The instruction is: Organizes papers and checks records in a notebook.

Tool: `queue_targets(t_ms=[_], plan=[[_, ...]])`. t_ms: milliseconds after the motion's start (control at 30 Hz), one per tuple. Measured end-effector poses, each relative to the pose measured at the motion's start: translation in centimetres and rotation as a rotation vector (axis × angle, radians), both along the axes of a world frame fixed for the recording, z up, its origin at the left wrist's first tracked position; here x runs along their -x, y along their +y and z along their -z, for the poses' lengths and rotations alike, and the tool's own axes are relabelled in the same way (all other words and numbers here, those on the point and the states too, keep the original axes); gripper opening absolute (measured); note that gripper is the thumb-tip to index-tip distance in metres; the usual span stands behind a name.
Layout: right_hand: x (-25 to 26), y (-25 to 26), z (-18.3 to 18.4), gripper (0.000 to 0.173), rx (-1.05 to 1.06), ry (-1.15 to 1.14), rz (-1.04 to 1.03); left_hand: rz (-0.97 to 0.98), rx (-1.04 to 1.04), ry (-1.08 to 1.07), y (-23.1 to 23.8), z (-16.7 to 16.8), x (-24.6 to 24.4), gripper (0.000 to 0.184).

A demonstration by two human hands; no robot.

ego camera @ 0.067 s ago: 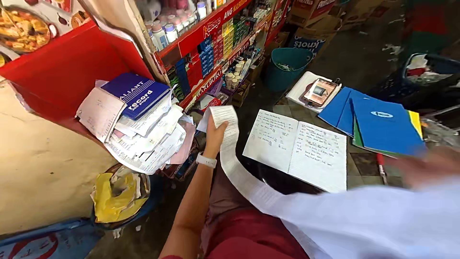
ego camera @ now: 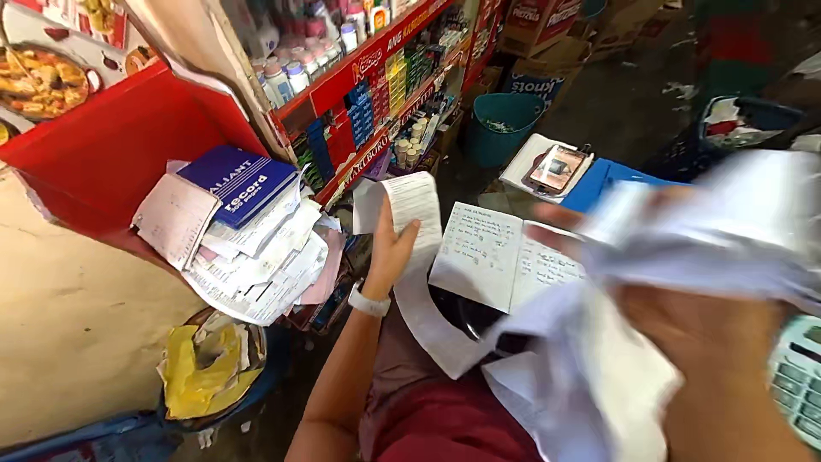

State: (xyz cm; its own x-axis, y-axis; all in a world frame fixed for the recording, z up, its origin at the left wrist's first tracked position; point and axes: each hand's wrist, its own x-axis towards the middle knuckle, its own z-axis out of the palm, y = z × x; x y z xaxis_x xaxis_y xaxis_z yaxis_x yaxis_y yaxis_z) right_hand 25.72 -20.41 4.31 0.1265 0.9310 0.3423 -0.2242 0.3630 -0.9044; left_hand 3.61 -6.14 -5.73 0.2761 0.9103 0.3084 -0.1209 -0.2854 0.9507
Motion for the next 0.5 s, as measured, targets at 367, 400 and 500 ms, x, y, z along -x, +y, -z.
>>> queue_targets(t_ms=[367, 400, 500], plan=[[3.0, 9.8, -0.9, 0.016, 0.149, 0.017, 0.021, 0.142, -0.088, -0.326, -1.0, -6.1, -3.2, 0.045], [2.9, 9.6, -0.7, 0.016, 0.139, -0.003, 0.001, 0.123, -0.065, -0.351, -0.8, -6.8, -3.3, 0.039], [2.3, 9.1, 0.4, 0.019, 0.082, -0.067, -0.043, 0.067, -0.03, -0.415, -0.4, -8.7, -3.1, 0.029]])
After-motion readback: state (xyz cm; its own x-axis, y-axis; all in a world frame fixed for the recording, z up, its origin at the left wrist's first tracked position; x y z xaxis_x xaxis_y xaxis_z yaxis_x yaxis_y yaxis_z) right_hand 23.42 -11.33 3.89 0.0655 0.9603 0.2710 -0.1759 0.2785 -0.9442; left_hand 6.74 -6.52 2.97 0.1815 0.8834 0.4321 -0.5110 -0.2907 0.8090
